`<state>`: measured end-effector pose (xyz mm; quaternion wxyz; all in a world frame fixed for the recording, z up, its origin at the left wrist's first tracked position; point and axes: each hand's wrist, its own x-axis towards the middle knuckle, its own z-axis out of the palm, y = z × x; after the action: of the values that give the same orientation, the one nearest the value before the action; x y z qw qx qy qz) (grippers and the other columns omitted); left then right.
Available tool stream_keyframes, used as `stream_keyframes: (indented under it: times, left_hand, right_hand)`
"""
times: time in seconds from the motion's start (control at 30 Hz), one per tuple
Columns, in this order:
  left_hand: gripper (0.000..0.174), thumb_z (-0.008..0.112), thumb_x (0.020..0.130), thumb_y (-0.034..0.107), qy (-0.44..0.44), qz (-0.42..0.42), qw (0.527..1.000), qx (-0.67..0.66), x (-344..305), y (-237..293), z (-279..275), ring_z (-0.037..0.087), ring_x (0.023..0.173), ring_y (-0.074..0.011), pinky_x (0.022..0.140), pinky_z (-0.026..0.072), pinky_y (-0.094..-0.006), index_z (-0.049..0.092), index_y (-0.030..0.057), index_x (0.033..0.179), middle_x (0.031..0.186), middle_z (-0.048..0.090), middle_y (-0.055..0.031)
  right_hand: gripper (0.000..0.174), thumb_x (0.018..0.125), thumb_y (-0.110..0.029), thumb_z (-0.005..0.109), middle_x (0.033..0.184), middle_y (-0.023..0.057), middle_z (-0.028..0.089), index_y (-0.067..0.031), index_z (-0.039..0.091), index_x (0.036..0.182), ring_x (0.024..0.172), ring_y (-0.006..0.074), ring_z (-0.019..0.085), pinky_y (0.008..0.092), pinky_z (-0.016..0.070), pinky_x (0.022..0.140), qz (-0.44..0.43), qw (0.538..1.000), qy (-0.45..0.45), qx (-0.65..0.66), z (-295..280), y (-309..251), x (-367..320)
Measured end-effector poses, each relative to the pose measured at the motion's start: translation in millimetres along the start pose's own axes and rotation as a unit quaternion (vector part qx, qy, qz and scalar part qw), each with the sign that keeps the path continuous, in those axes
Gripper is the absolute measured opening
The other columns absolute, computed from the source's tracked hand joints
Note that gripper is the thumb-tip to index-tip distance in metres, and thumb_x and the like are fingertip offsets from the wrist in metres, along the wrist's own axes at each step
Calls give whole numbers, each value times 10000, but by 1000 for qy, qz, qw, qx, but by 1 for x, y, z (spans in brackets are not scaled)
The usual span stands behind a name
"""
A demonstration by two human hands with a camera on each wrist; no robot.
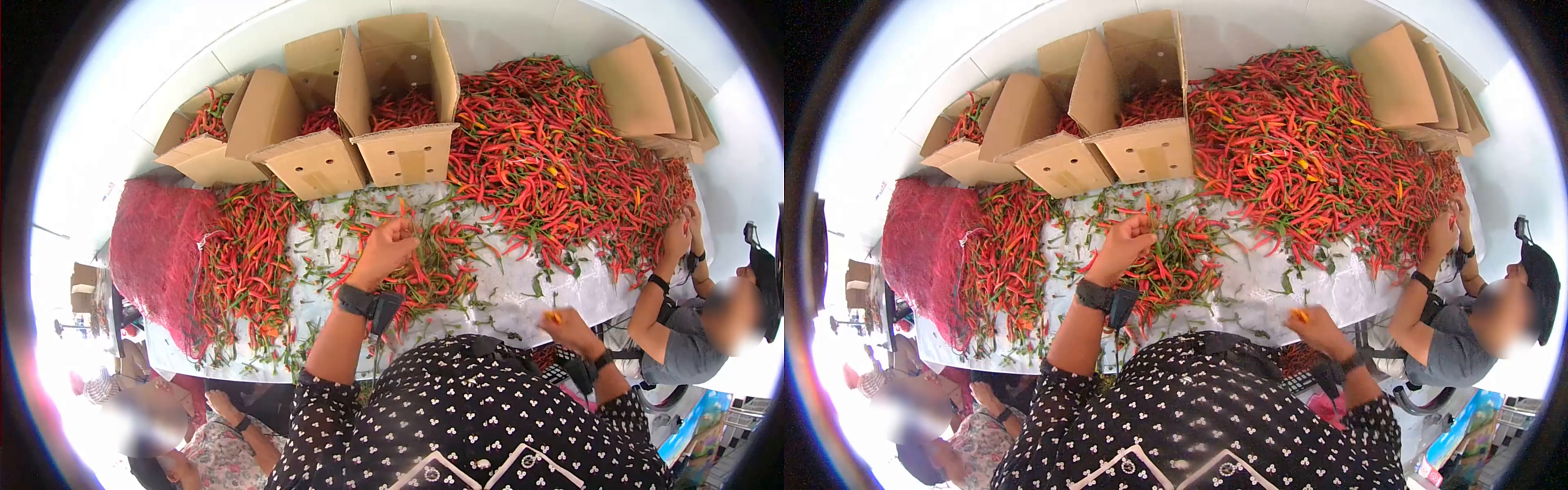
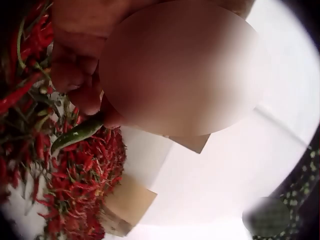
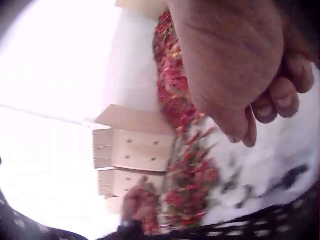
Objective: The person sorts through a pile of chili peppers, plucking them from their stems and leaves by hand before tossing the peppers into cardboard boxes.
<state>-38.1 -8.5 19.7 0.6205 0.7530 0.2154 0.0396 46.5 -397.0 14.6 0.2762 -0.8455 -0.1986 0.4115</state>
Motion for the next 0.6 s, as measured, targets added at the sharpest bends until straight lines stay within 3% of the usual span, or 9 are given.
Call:
stream_keyframes:
  times: [0.07, 0.2, 0.3, 0.33, 0.37, 0.4, 0.43, 0.5, 0.6]
  left_hand:
    - [58, 580, 834, 100, -77, -45, 971, -220, -12, 10, -4, 491, 578, -48, 514, 394, -194, 542, 57, 845, 698, 534, 46]
    - [63, 591, 842, 124, -76, -88, 942, -314, -38, 14, 7, 476, 540, -45, 509, 392, -188, 555, 88, 805, 687, 538, 44]
    - [112, 614, 830, 157, -34, -74, 946, -313, -55, 5, 14, 475, 539, -35, 508, 383, -187, 582, 81, 754, 639, 541, 42]
    - [161, 589, 845, 149, 0, -46, 970, -240, -60, 4, 14, 468, 541, -38, 510, 383, -200, 575, 58, 713, 623, 537, 30]
    - [161, 589, 845, 149, 8, -45, 969, -242, -65, 4, 12, 468, 541, -38, 510, 383, -200, 575, 58, 713, 623, 537, 30]
    - [172, 573, 852, 143, 72, 9, 993, -88, -71, 7, 11, 464, 543, -40, 508, 379, -207, 569, 42, 712, 624, 538, 25]
    - [184, 557, 858, 136, 132, 60, 987, 69, -75, 7, 10, 460, 544, -43, 506, 375, -214, 563, 27, 711, 625, 539, 20]
    - [171, 535, 865, 128, 121, 52, 990, 45, -76, -2, 10, 469, 549, -53, 508, 382, -219, 559, 12, 742, 632, 553, 5]
    - [125, 537, 866, 135, 107, -46, 955, -272, -70, -4, 15, 485, 557, -58, 509, 392, -216, 554, 22, 815, 633, 553, -3]
  right_hand:
    - [291, 810, -288, 609, 532, -20, 431, -11, 569, 731, 515, 64, 418, 257, 363, 472, -38, 995, 6, 91, -4, -76, 18]
    - [259, 812, -279, 614, 547, -29, 451, -23, 595, 774, 518, 46, 389, 246, 349, 471, -238, 952, -50, 186, 26, -162, 63]
    - [265, 816, -272, 606, 553, -37, 459, -11, 598, 767, 519, 47, 392, 250, 338, 470, -262, 955, -89, 107, 58, -181, 93]
    - [265, 816, -272, 606, 553, -37, 459, -11, 598, 767, 519, 47, 392, 250, 338, 470, -266, 954, -95, 102, 62, -186, 92]
    - [264, 813, -266, 607, 553, -38, 455, -10, 592, 751, 522, 49, 392, 254, 334, 470, -197, 963, -131, 128, 65, -189, 88]
    - [264, 810, -261, 607, 553, -40, 451, -9, 585, 735, 526, 50, 392, 257, 330, 470, -125, 966, -165, 154, 68, -193, 86]
    - [264, 810, -261, 607, 553, -40, 451, -9, 585, 735, 526, 50, 392, 257, 330, 470, -124, 966, -168, 150, 70, -196, 88]
    - [267, 804, -272, 610, 556, -30, 461, -16, 582, 732, 526, 54, 396, 260, 330, 466, -147, 957, -162, 191, 73, -196, 90]
    - [258, 803, -272, 607, 560, -29, 466, -26, 584, 728, 527, 53, 399, 261, 330, 462, -178, 961, -134, 163, 68, -199, 94]
